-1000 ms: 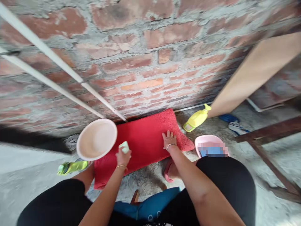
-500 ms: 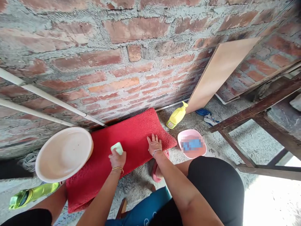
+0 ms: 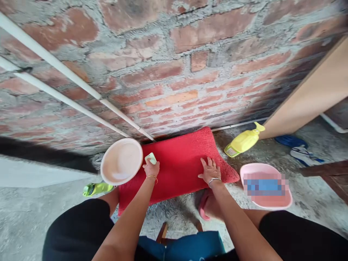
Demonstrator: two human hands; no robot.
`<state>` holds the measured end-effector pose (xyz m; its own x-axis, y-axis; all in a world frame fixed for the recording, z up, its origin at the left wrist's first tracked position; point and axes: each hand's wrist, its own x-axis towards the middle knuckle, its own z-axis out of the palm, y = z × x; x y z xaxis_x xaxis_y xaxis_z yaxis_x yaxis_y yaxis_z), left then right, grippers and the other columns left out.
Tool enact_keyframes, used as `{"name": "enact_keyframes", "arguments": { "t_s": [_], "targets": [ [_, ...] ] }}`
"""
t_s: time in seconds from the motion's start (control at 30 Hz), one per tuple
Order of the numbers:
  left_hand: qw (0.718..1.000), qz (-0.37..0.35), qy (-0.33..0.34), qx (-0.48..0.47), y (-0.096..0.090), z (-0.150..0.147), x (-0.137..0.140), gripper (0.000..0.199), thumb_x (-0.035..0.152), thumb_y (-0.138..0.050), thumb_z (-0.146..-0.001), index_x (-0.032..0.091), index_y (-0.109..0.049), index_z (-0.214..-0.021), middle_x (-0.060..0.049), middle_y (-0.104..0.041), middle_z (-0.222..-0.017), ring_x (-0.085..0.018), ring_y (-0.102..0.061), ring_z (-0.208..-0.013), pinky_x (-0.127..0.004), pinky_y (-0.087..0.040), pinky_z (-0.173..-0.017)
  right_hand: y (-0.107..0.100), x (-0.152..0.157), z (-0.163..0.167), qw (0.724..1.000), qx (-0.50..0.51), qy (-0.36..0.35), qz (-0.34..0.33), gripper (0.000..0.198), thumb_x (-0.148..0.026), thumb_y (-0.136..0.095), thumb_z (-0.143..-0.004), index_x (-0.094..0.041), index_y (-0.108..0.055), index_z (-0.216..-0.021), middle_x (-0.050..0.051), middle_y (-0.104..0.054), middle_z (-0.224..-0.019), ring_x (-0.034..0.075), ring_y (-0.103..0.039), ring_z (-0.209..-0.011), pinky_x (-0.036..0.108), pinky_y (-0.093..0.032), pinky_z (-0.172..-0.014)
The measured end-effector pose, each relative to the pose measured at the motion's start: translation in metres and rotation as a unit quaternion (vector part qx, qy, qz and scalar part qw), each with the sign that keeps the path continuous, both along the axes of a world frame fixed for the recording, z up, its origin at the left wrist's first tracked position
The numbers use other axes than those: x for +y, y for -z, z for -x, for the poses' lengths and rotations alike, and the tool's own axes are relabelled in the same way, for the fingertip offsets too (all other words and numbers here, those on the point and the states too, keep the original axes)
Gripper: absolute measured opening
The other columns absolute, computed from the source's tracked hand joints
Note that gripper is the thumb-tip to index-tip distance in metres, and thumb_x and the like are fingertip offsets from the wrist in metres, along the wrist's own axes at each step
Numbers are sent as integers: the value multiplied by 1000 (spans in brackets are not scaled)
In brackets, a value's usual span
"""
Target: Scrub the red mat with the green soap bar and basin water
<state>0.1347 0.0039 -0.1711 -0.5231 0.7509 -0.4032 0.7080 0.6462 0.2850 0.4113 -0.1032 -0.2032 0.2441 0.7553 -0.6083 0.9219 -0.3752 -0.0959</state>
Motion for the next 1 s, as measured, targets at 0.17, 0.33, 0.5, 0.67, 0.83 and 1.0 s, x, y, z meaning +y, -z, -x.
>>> {"name": "enact_keyframes", "arguments": {
  "t_s": [0.17,0.33,0.5,0.67,0.83,1.0],
  "targets": [
    [999,15,-28,17,13,-35,-5,59,27,-74,-88,23,-54,-144,-18,-64,-132,-33,-75,-115,-44,-59,-100,8,-6,1,999,-27,-33,10,101,-43,-82,-93,-32,-30,-179,16,-16,-188,38,-22,-171,55,-34,-129],
    [947,55,276,-154,31,-110,-53,65,27,-77,-82,28,-63,-145,-9,-65,-138,-27,-67,-131,-36,-52,-117,12,-8,-1,998,-47,-45,9,96,-45,-78,-96,-32,-30,-179,15,-17,-188,36,-22,-172,55,-35,-128],
    [958,29,224,-174,23,-95,-41,61,32,-74,-86,29,-64,-146,-8,-66,-136,-25,-70,-122,-33,-55,-113,14,-7,1,996,-57,-60,15,98,-48,-78,-96,-31,-29,-179,17,-18,-187,38,-24,-171,56,-35,-127],
    [999,8,-5,-37,8,-14,15,55,31,-69,-94,26,-57,-148,-13,-64,-137,-26,-74,-118,-36,-57,-107,14,-4,7,995,-70,-64,27,94,-42,-75,-99,-26,-29,-179,20,-19,-186,40,-26,-170,54,-37,-127],
    [996,29,-79,-12,13,-20,33,64,32,-68,-95,19,-50,-155,-22,-62,-142,-35,-71,-128,-42,-56,-107,20,-4,6,994,-78,-75,25,97,-48,-76,-97,-27,-30,-179,22,-21,-185,42,-28,-169,57,-38,-125],
    [991,38,82,-98,27,-119,-4,72,33,-72,-88,23,-53,-157,-18,-59,-148,-32,-67,-134,-39,-52,-115,28,-8,3,993,-89,-82,11,104,-58,-80,-92,-28,-31,-179,23,-21,-185,43,-30,-168,58,-37,-126]
  ]
}}
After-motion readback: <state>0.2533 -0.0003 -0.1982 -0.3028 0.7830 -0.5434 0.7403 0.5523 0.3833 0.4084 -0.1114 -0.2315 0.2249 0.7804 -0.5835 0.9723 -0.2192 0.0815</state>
